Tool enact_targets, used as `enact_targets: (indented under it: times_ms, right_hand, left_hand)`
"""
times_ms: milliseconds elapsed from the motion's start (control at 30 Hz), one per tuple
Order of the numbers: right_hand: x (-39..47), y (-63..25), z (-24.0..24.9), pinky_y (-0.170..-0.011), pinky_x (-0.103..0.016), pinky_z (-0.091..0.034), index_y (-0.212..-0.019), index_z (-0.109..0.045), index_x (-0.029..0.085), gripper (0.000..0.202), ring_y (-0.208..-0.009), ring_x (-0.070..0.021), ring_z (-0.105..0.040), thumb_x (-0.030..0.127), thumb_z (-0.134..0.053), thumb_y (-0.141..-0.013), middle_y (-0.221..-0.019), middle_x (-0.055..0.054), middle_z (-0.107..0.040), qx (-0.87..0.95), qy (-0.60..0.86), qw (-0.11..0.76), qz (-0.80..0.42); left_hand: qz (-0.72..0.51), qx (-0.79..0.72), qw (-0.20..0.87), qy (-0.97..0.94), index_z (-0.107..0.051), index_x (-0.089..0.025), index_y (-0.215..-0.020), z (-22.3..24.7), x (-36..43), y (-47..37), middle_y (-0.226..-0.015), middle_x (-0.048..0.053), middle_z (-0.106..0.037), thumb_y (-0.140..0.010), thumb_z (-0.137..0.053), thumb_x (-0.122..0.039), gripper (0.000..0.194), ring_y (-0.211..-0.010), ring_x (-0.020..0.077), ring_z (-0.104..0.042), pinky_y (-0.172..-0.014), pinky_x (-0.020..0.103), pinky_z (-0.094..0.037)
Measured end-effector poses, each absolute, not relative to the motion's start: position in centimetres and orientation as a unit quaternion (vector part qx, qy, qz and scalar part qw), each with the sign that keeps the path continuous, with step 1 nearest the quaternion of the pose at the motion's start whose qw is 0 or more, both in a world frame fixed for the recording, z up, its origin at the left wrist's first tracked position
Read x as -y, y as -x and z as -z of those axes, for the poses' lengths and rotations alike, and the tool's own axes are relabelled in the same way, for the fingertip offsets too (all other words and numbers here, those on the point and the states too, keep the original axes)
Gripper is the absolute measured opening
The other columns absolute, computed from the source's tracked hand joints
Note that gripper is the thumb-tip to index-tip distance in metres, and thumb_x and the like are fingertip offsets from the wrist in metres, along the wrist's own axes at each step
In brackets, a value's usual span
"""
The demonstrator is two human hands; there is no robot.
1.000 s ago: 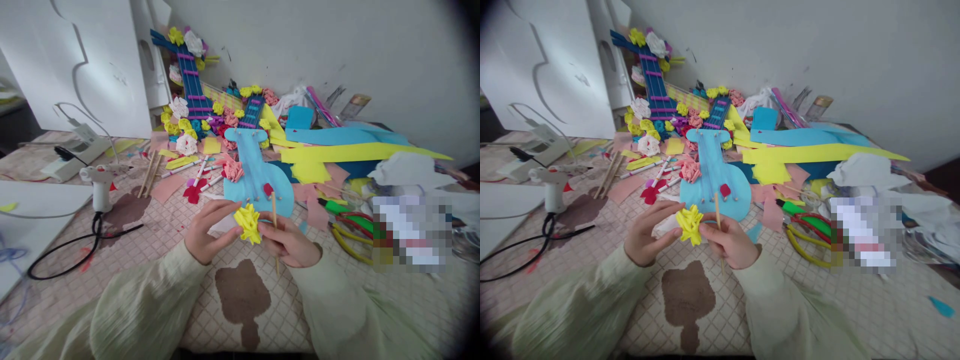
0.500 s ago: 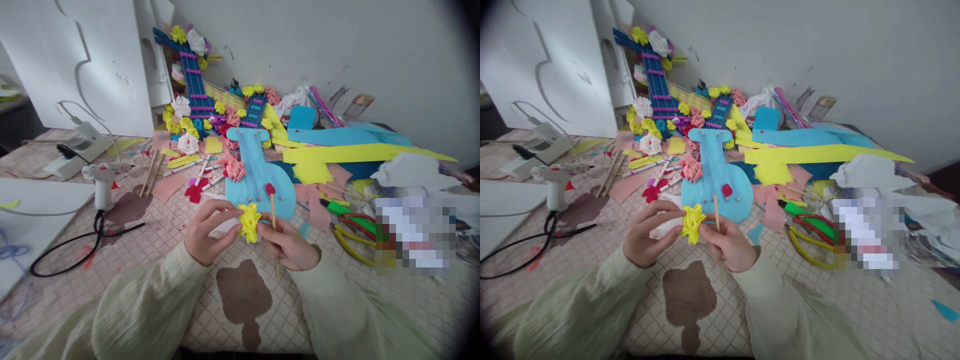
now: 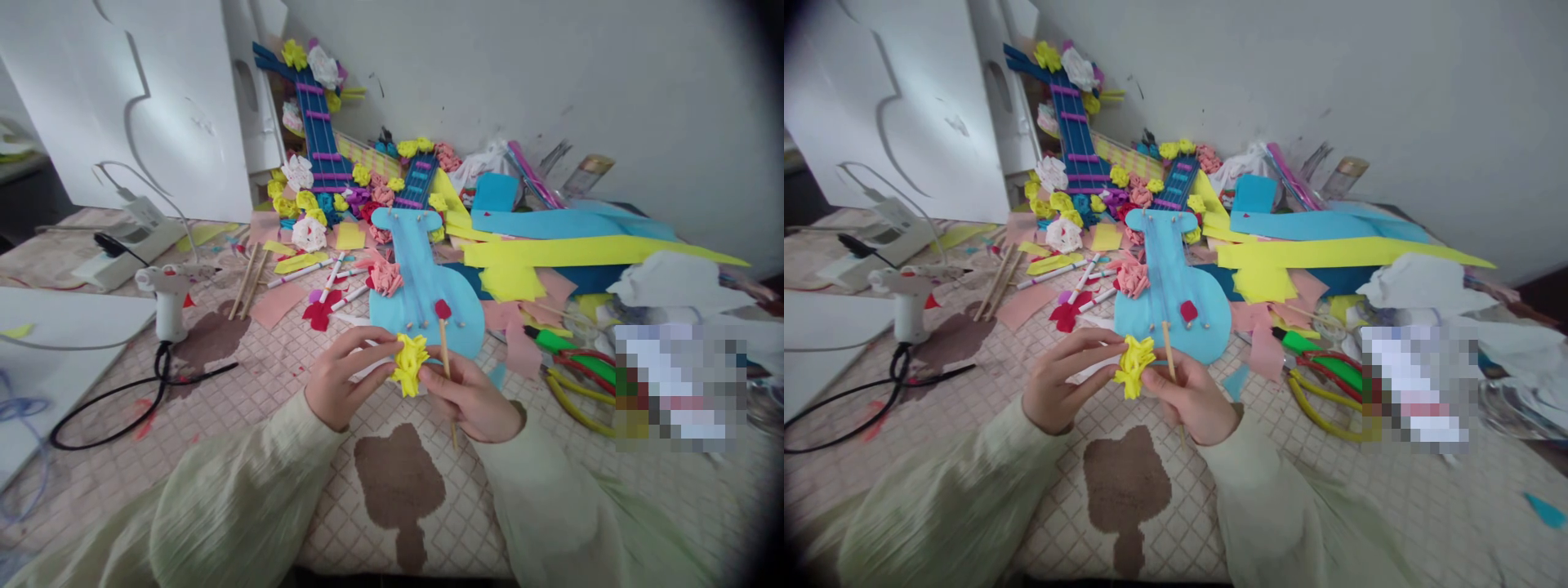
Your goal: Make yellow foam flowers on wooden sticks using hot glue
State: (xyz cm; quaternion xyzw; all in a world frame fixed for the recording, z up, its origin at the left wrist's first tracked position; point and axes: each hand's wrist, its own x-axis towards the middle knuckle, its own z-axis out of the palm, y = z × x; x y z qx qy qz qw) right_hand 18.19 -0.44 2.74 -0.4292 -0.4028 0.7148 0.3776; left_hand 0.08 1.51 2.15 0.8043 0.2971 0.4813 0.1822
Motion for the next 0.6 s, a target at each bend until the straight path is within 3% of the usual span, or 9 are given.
enact_targets:
  times_ms: [233,600]
  right_hand:
    - [0.47,-18.19,-2.57,-0.029,-0.018,-0.01,-0.09,-0.049,0.017,0.034,-0.028,0.0011,-0.02,0.038,-0.063,-0.068,-0.05,0.01,-0.042,0.419,0.434,0.37,-0.706]
    - [0.45,-18.31,-2.54,-0.029,-0.018,-0.011,-0.092,-0.051,0.018,0.033,-0.029,0.0008,-0.02,0.039,-0.062,-0.069,-0.052,0.009,-0.044,0.43,0.429,0.374,-0.701]
  left_hand:
    - [-0.477,-0.288,0.188,-0.809,-0.06,-0.015,-0.1,-2.41,-1.64,-0.1,-0.096,0.01,-0.059,-0.07,-0.065,-0.018,0.03,-0.088,0.0179,-0.057,-0.074,0.032,-0.051]
    - [-0.484,-0.316,0.179,-0.796,-0.058,-0.016,-0.098,-2.76,-1.28,-0.23,-0.097,0.01,-0.06,-0.071,-0.063,-0.016,0.027,-0.088,0.0177,-0.058,-0.078,0.034,-0.05]
